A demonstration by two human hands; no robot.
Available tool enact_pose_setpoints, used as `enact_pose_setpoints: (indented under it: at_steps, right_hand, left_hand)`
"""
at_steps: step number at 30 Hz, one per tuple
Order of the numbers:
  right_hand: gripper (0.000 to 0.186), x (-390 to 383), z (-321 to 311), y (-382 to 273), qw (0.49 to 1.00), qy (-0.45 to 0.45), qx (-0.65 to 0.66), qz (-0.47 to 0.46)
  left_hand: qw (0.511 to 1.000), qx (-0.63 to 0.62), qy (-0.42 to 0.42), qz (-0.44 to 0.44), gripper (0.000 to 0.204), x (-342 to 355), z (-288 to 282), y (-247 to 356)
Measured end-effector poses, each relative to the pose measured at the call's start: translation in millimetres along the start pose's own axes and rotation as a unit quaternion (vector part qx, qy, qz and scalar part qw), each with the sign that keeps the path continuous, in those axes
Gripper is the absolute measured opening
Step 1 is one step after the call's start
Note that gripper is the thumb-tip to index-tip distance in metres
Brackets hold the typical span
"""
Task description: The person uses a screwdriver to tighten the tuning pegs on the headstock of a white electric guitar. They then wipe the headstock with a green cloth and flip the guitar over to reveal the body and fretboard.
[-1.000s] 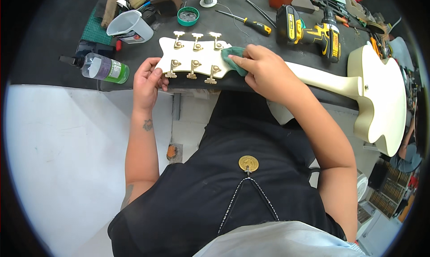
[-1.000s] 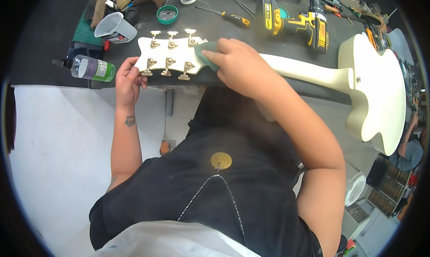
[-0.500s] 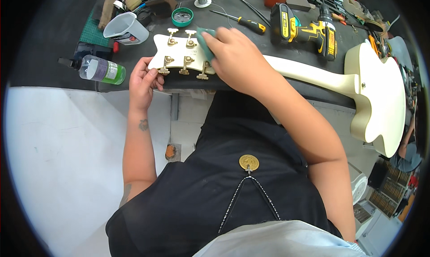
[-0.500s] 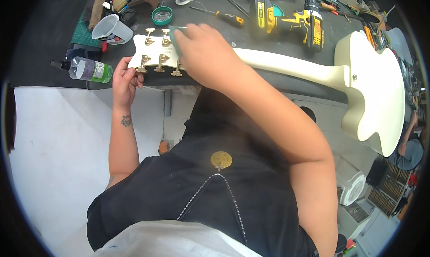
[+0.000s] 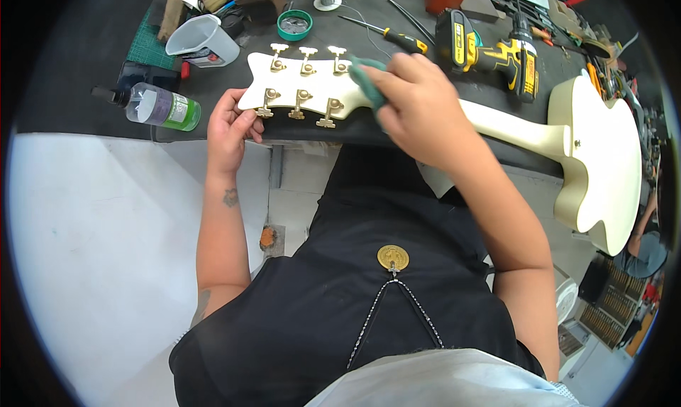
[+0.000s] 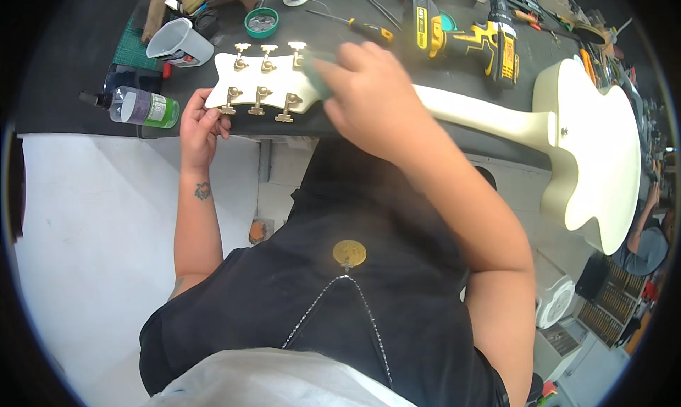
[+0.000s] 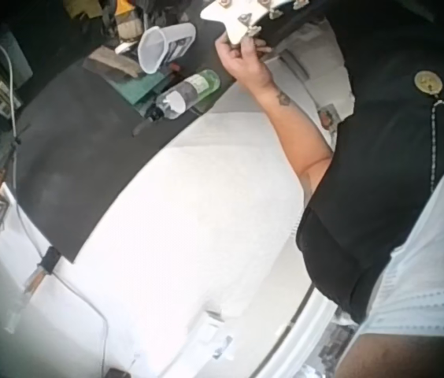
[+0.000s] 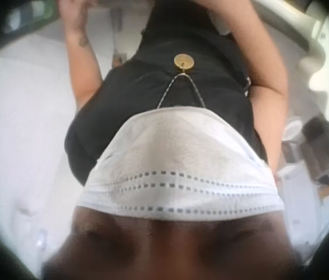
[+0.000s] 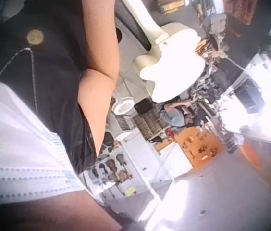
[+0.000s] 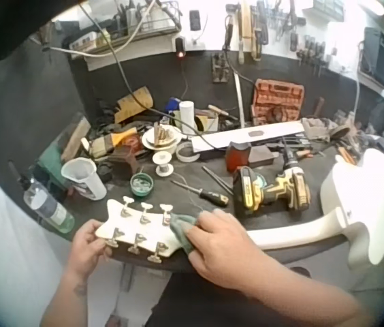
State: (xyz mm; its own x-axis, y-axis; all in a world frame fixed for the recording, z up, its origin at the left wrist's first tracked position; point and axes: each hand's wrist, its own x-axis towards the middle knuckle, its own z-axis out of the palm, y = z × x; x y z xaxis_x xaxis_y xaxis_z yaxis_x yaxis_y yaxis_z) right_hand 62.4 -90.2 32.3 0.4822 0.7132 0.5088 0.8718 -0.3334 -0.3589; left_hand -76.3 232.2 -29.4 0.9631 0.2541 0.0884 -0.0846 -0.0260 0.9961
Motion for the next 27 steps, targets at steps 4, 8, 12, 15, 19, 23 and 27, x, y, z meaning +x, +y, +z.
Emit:
enact_pose_setpoints:
  at_steps: [4,8,12,15,19,23,27]
  right_hand:
    - [0.052,-14.9,39.0,-2.8,0.998,-0.006,-0.058,0.002]
    - [0.035,-29.8,-17.6,-0.3,0.981,-0.089,-0.146,0.093]
    - [0.016,1.1,-23.0,3.1,0.991,0.025,-0.063,0.119]
    - [0.023,42.1,21.8,-19.8,0.995,0.096,0.026,-0.007]
    - [0.023,62.6,78.3,-43.6,0.995,0.027,-0.094,0.013]
    - [0.026,58.0,54.0,-51.7,0.990,-0.103,-0.098,0.020]
    - [0.025,71.4,26.6,-31.1,0.990,-0.093,-0.089,0.058]
  left_hand:
    - [1.000,-0.008,-0.004,-0.005,0.042,-1.1,-2.6,-0.3]
    - [1.000,-0.010,-0.003,-0.001,0.041,-1.7,-1.6,2.1]
    - [1.000,-0.016,-0.008,-0.003,0.042,-1.3,-1.9,0.4]
    - [1.000,-0.020,-0.017,-0.006,0.042,2.9,-3.4,0.3]
    - [0.998,-0.048,-0.028,-0.004,0.036,0.4,-2.9,3.6]
    - [0.999,-0.046,-0.026,-0.005,0.037,-1.7,-2.2,5.7]
    - [0.999,-0.048,-0.019,-0.002,0.039,1.1,-1.9,8.2]
